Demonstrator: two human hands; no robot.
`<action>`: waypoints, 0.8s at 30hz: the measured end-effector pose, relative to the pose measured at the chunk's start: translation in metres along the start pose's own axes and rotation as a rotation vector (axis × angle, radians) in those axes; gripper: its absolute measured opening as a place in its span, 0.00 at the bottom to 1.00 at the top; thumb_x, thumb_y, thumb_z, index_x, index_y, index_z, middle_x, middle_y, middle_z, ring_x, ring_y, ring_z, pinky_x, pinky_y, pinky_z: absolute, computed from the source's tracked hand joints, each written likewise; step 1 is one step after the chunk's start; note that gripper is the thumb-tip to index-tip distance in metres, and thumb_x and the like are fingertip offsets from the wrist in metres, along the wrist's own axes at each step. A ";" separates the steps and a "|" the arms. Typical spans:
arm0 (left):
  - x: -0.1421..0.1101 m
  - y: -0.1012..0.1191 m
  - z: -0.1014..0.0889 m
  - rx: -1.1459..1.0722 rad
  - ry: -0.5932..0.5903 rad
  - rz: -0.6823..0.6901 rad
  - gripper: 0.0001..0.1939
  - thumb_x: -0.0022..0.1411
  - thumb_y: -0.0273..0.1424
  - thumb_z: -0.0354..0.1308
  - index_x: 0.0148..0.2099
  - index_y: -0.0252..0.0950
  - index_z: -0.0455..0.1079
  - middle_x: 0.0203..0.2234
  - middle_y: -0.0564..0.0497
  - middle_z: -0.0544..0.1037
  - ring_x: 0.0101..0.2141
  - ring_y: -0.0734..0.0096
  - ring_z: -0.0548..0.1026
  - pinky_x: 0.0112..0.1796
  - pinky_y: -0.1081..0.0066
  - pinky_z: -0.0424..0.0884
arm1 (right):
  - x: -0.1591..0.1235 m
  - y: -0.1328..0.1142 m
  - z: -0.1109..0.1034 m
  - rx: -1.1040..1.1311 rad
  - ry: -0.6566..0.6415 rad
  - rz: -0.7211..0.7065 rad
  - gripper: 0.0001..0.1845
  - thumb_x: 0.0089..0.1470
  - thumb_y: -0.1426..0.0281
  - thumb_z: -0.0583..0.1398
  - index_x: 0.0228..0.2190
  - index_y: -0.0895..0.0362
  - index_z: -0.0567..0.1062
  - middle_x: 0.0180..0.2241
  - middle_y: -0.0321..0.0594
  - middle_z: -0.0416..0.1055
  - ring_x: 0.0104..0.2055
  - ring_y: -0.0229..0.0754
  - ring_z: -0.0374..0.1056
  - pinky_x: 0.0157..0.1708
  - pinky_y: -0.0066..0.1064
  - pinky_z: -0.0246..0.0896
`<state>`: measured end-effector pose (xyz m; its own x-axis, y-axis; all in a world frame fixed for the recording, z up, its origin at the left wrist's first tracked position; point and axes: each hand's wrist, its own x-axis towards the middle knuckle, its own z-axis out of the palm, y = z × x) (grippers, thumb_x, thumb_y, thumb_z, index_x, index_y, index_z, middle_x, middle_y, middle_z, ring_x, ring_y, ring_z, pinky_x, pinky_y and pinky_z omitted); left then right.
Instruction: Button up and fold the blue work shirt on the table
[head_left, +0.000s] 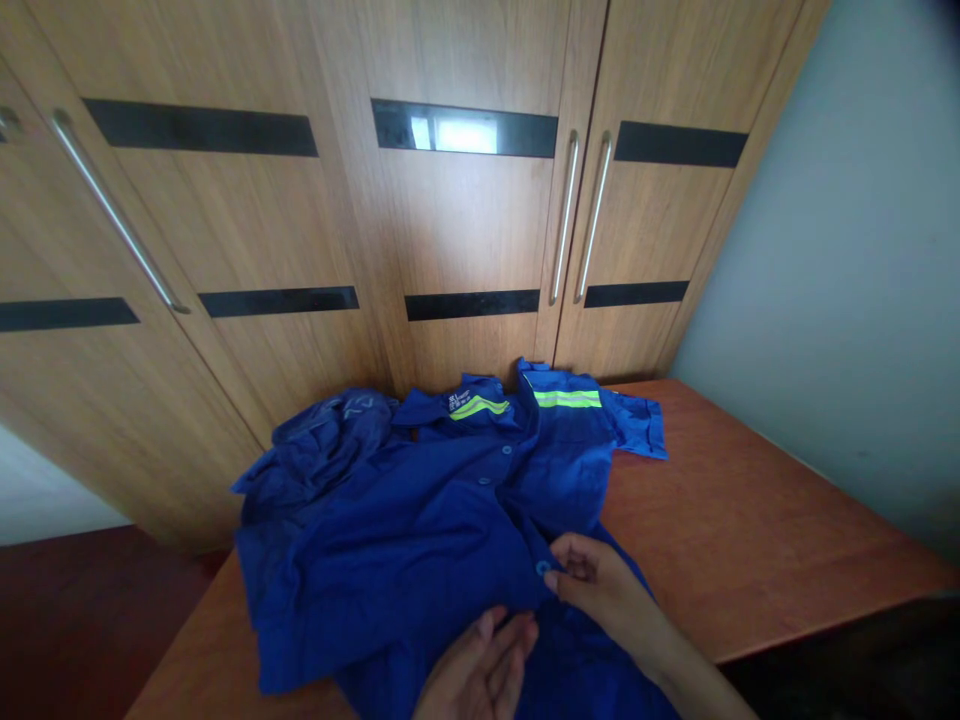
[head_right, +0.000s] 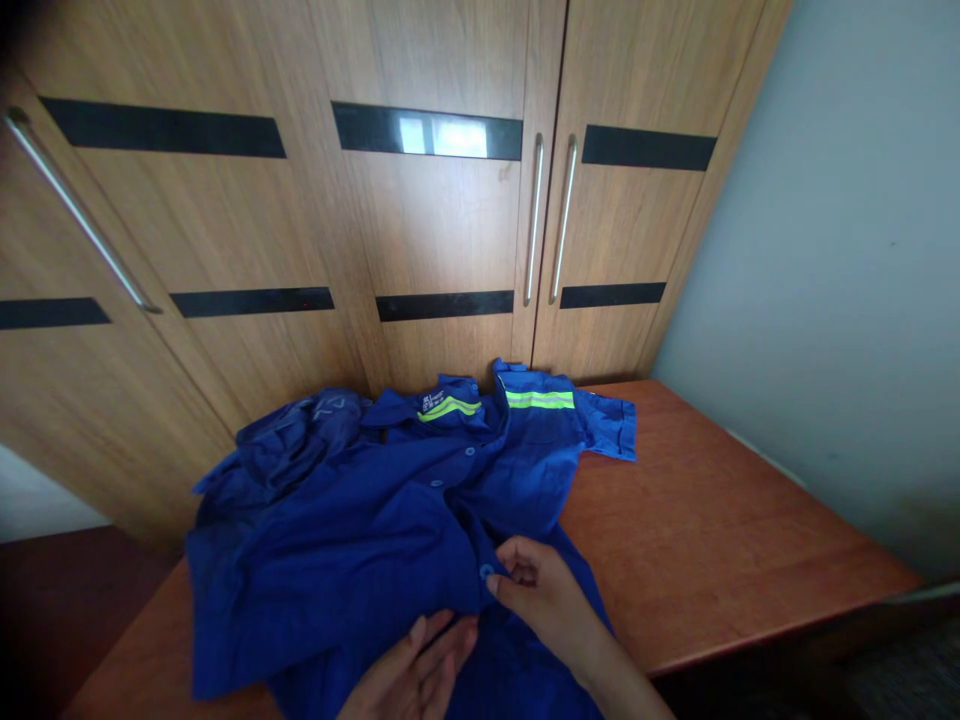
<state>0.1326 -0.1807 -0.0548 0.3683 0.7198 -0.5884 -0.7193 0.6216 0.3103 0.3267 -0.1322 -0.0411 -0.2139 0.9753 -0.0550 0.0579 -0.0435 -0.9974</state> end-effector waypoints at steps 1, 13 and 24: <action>0.002 0.002 0.000 -0.052 0.039 -0.003 0.06 0.57 0.22 0.61 0.39 0.27 0.72 0.41 0.37 0.79 0.44 0.58 0.78 0.39 0.72 0.75 | 0.000 0.000 0.001 0.011 0.027 -0.004 0.10 0.49 0.63 0.63 0.27 0.58 0.72 0.24 0.31 0.65 0.27 0.34 0.59 0.29 0.25 0.54; 0.010 -0.008 0.028 -0.224 0.089 -0.077 0.09 0.65 0.34 0.54 0.41 0.31 0.64 0.32 0.45 0.78 0.29 0.69 0.79 0.20 0.79 0.69 | -0.008 0.003 0.016 0.061 0.232 -0.006 0.17 0.46 0.55 0.65 0.28 0.57 0.75 0.23 0.32 0.65 0.27 0.37 0.60 0.28 0.27 0.56; 0.020 -0.006 0.035 -0.055 0.271 0.453 0.06 0.57 0.20 0.61 0.36 0.34 0.69 0.29 0.51 0.78 0.28 0.74 0.77 0.27 0.78 0.72 | -0.011 -0.005 0.015 0.182 0.388 -0.041 0.17 0.46 0.54 0.65 0.27 0.56 0.75 0.22 0.33 0.64 0.25 0.37 0.60 0.26 0.26 0.58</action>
<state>0.1650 -0.1593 -0.0420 -0.1469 0.8021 -0.5788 -0.8033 0.2447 0.5430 0.3143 -0.1459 -0.0358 0.1720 0.9847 -0.0282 -0.1238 -0.0068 -0.9923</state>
